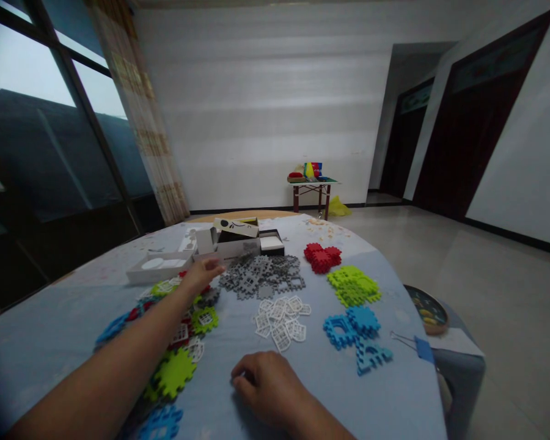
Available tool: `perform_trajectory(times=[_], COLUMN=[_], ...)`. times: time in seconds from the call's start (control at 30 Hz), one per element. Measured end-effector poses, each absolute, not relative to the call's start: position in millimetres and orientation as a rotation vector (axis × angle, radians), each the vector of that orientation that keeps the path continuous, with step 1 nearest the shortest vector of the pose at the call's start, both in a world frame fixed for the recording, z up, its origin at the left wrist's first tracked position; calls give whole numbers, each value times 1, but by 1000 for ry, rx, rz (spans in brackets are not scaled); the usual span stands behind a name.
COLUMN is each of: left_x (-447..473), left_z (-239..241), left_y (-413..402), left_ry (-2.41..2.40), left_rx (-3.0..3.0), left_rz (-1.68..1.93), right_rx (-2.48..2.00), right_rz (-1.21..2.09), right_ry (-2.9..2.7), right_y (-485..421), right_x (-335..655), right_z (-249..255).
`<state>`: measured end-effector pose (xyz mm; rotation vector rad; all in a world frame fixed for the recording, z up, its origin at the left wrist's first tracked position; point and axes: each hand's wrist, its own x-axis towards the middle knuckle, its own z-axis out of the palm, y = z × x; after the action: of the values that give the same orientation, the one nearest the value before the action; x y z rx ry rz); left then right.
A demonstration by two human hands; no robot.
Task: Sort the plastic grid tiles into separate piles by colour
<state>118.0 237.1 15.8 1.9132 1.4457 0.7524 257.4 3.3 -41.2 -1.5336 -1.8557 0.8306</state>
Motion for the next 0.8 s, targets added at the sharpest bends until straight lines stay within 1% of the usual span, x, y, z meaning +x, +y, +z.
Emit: perform_trajectory(times=[0.2,0.37,0.6,0.8], left_x=[93,92,89,71], left_z=[8,4,5,11], left_y=[218,205,200,200], left_ry=[1612,1710,1803,1709], left_rx=[2415,2622,2678,2603], left_rz=[307,52,-87,-57], right_rx=[-1539,-1552,-1557,-1558], right_rz=[804,803,800,790], right_ry=[-1882,-1874,-1874,-1891], right_y=[2,2,3,3], right_x=[257,256,256,257], right_z=[-38,-38,-41,-40])
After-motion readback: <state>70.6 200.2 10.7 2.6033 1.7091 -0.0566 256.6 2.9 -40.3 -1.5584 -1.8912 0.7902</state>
